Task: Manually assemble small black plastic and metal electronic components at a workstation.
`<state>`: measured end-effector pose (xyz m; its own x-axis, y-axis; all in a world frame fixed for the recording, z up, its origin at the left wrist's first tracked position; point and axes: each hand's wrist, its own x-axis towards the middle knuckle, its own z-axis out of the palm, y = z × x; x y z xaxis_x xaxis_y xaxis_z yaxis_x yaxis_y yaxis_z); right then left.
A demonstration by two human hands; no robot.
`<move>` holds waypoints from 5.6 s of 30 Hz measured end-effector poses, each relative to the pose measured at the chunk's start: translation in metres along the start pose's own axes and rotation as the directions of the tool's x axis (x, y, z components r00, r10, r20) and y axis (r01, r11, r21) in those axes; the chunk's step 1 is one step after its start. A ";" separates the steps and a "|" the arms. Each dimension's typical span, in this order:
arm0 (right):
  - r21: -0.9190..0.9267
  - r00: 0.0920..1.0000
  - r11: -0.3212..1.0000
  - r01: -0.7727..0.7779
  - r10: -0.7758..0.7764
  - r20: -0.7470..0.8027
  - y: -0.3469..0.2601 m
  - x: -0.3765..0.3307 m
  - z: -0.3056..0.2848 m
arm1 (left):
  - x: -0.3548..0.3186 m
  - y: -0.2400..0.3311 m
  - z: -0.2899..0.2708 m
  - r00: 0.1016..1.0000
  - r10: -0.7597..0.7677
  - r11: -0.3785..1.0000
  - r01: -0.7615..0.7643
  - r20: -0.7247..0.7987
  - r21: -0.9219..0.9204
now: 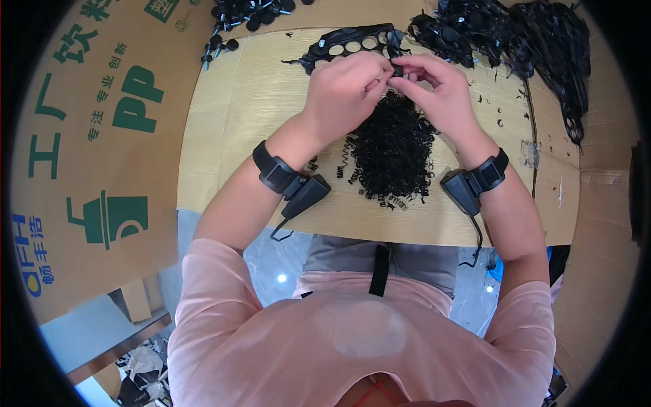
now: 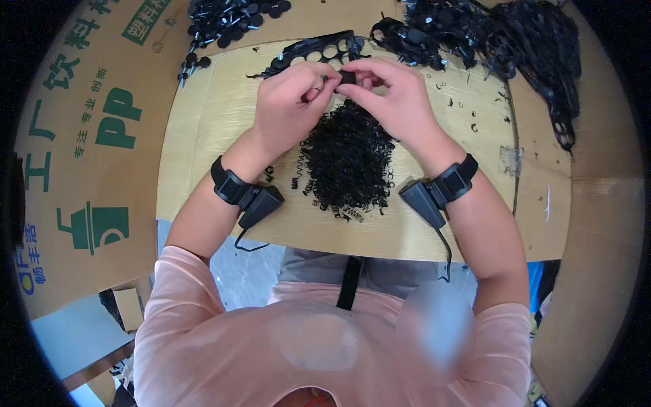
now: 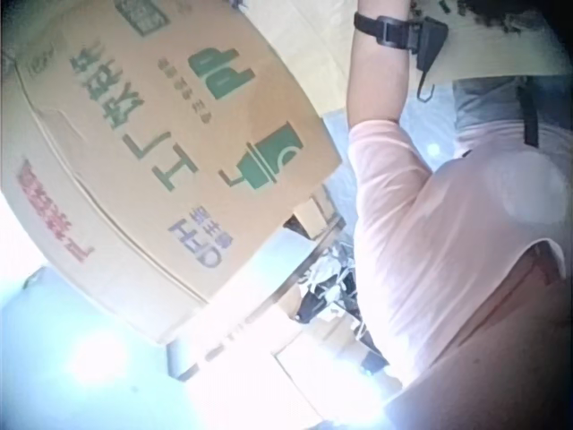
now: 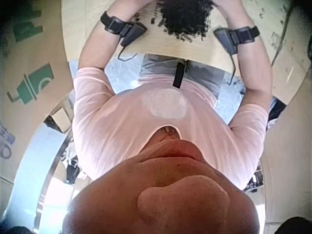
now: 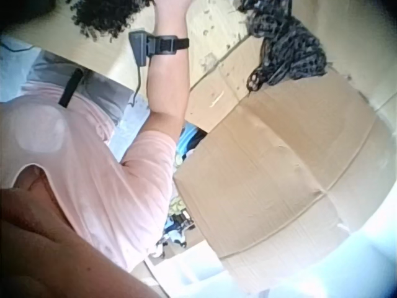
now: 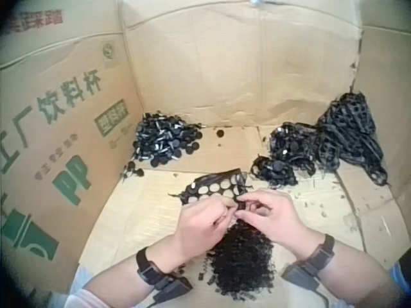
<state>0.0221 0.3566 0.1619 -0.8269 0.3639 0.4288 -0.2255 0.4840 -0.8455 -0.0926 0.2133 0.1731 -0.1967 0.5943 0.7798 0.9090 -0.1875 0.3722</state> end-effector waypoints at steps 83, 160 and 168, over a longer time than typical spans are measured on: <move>0.093 0.989 0.996 0.011 -0.025 0.144 -0.024 -0.015 -0.005 | -0.011 -0.006 -0.018 0.678 -0.425 0.591 0.710 0.600 -0.383; -0.655 0.725 0.624 0.426 0.197 0.660 -0.037 0.098 0.069 | -0.010 -0.104 -0.049 0.533 -0.807 0.586 0.670 -0.254 -0.456; -0.593 0.787 0.751 0.290 0.165 0.594 -0.049 0.084 0.043 | -0.011 -0.072 -0.044 0.660 -0.749 0.297 0.425 0.067 -0.855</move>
<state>-0.0583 0.3291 0.2253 -0.9943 -0.1067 0.0085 -0.1037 0.9410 -0.3221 -0.1716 0.1857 0.1601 -0.7854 0.5852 0.2017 -0.1275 -0.4719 0.8724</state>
